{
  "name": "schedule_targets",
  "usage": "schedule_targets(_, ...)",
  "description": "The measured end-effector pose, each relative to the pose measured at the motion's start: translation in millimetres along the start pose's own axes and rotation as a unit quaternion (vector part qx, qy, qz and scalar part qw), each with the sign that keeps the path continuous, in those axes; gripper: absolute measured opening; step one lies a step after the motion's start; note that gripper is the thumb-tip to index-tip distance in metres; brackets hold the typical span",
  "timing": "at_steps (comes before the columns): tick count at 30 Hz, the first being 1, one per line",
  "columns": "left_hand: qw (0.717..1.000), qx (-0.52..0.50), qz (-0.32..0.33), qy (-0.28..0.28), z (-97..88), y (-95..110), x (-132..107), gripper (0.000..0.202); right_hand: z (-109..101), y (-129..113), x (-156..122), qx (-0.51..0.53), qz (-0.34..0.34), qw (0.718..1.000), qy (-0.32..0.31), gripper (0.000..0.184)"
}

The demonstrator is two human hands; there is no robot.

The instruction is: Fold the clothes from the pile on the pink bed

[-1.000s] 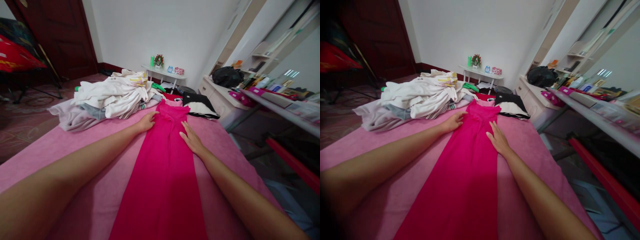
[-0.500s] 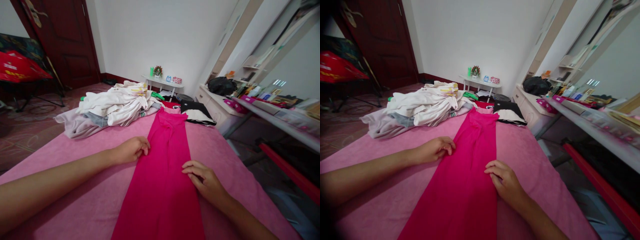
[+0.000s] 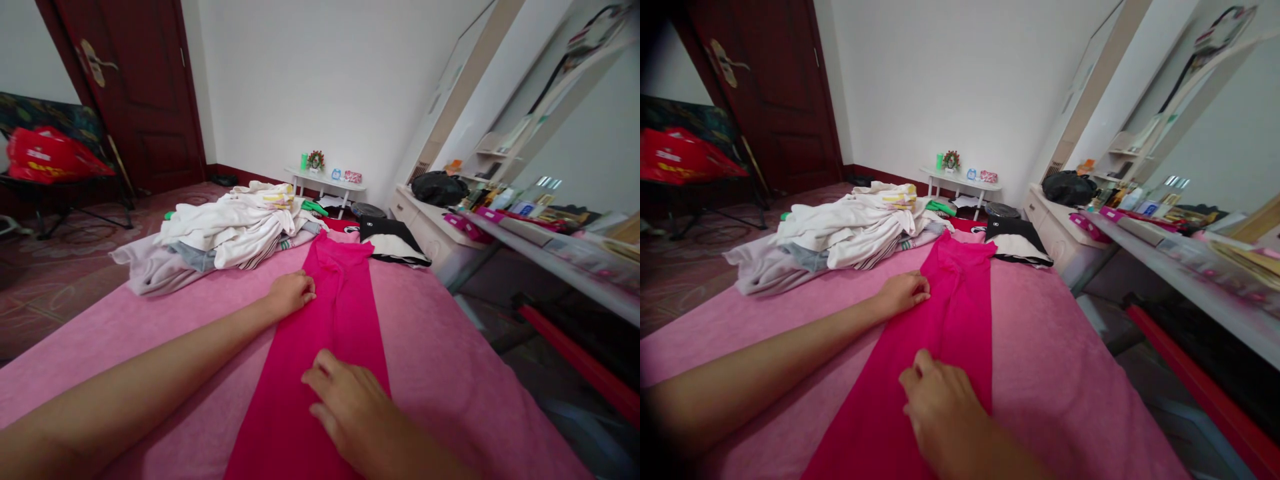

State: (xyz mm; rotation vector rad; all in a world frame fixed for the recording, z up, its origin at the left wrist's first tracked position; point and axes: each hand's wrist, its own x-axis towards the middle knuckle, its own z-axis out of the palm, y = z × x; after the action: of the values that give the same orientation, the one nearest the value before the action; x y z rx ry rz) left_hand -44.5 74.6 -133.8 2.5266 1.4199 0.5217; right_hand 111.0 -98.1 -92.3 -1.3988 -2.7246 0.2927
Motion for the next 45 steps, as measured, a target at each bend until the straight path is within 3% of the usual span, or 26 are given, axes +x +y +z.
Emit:
schedule_targets(3, 1.000, -0.007, 0.010, 0.021, 4.2, -0.6, -1.8, 0.015, 14.8, -23.6, 2.3, -0.011, -0.081, 0.994, -0.077, 0.027)
schedule_targets(7, 0.998, -0.052, -0.007, 0.035, 7.1, -3.9, -2.3, 0.026, 45.4, -52.8, 12.6, 0.002, -0.083, 0.995, -0.061, 0.016)
schedule_targets(10, 0.997, -0.071, -0.012, 0.029, 6.5, -7.5, 1.1, 0.028, 56.1, -66.4, 25.9, -0.004, -0.105, 0.991, -0.086, 0.013)
schedule_targets(15, 0.998, -0.055, -0.029, 0.010, 3.0, -7.7, 4.8, 0.023, 55.6, -70.8, 41.1, 0.024, -0.156, 0.981, -0.114, 0.011)
schedule_targets(21, 0.998, -0.044, -0.045, -0.005, 3.7, -4.3, 5.7, 0.016, 62.0, -77.4, 42.8, 0.000, -0.050, 0.990, -0.129, 0.014)
schedule_targets(25, 0.998, -0.044, -0.047, 0.004, 4.3, -2.3, 5.1, 0.017, 46.7, -71.1, 50.0, 0.038, -0.124, 0.977, -0.168, 0.018)
schedule_targets(29, 0.997, -0.065, -0.035, 0.013, 5.1, -6.0, 4.9, 0.015, 24.6, -55.7, 44.8, 0.127, -0.144, 0.972, -0.134, 0.012)
schedule_targets(33, 0.993, -0.116, -0.034, 0.005, 4.4, -15.5, 7.5, 0.014, 17.1, -54.7, 38.3, 0.185, -0.169, 0.961, -0.114, 0.010)
schedule_targets(40, 0.990, -0.138, -0.026, 0.000, 1.5, -18.6, 7.5, 0.013, 35.3, -69.5, 51.4, 0.002, -0.124, 0.980, -0.154, 0.032)
schedule_targets(45, 0.991, -0.130, -0.028, 0.004, 2.4, -14.7, 6.1, 0.010, 35.5, -69.0, 50.3, 0.031, -0.149, 0.974, -0.171, 0.020)
